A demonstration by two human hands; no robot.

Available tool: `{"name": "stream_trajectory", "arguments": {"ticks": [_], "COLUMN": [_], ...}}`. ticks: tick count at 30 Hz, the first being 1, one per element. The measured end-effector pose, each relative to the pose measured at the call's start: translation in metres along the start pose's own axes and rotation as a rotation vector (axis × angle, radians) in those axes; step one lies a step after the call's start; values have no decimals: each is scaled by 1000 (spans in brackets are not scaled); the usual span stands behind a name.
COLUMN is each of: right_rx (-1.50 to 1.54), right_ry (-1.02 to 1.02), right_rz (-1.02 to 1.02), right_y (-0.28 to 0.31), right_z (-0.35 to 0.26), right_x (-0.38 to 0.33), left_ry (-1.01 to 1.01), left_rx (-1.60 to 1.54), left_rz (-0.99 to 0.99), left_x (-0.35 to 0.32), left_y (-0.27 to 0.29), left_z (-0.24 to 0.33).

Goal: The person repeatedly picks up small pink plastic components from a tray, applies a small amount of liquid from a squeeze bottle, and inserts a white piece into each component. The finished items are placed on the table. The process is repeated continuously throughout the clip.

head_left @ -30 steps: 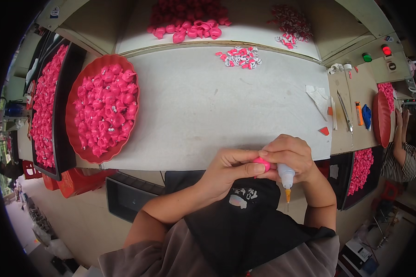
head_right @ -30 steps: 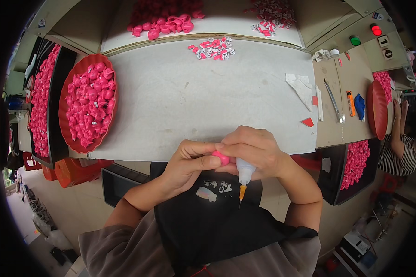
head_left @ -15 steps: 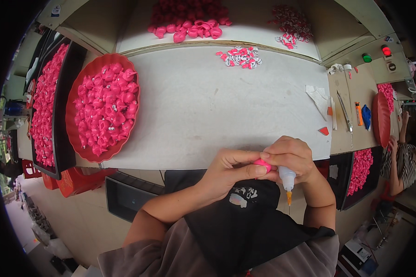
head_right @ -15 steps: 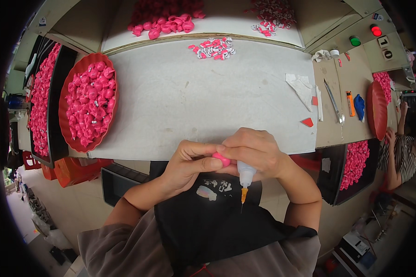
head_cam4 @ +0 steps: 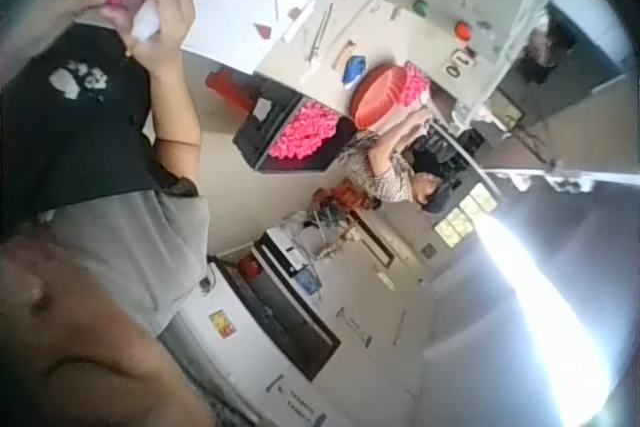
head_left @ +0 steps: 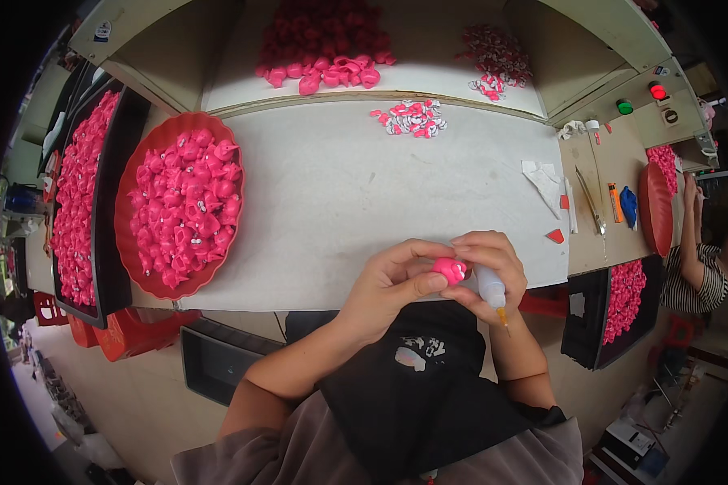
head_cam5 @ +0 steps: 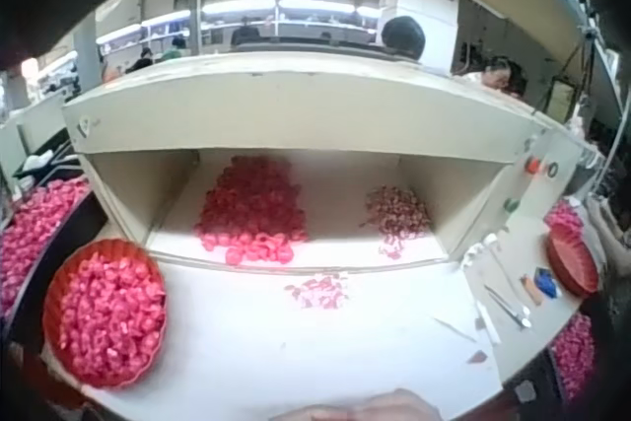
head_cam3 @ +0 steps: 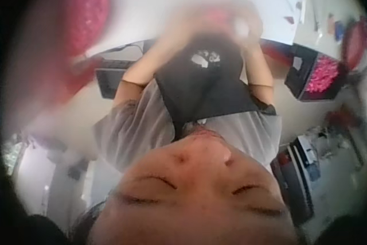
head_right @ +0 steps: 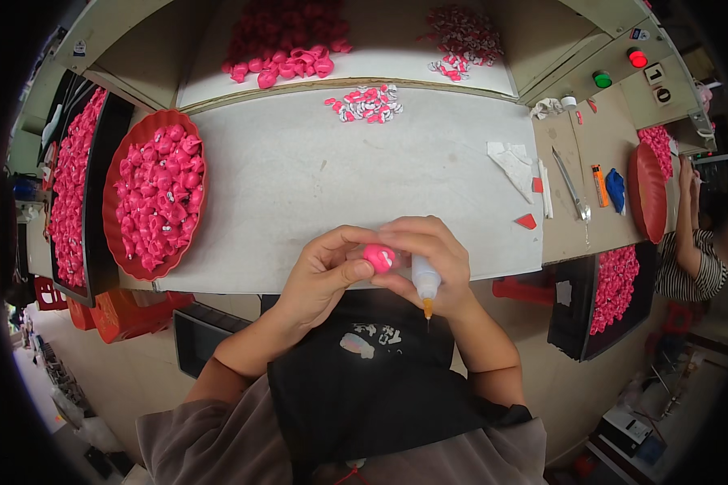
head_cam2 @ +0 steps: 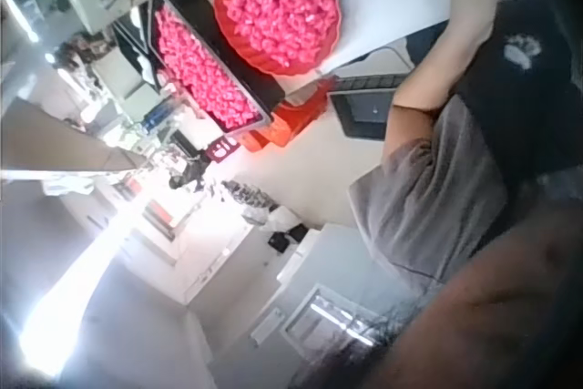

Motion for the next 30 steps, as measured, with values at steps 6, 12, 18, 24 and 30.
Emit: {"name": "stream_trajectory", "arguments": {"ticks": [6,12,18,24,30], "right_rx": [-103,-386,-252,-74,-65], "right_ry": [20,173,130,-89,-196], "right_rz": [63,121,114,67,83], "right_y": [-9,-7,-10,1,11], "right_z": [-4,-6,-3,-2,1], "right_x": [3,4,0,-5,-7], "left_ry": [40,-29,-28,14,-5], "left_rx": [-161,19,19,-76,-172], "left_rz": [22,-25,21,10,94], "left_x": [0,4,1,4,2], "left_y": [5,7,2,1,7], "left_z": [2,1,0,-4,-8]}}
Point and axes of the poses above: each hand's wrist, its own x-axis towards the middle knuckle, its own y-axis out of the back of the hand, z = x × y, the point moved 1 cm from there along x, towards the middle knuckle, and after that the axes turned 13 degrees about -y, right-handed, at the moved point
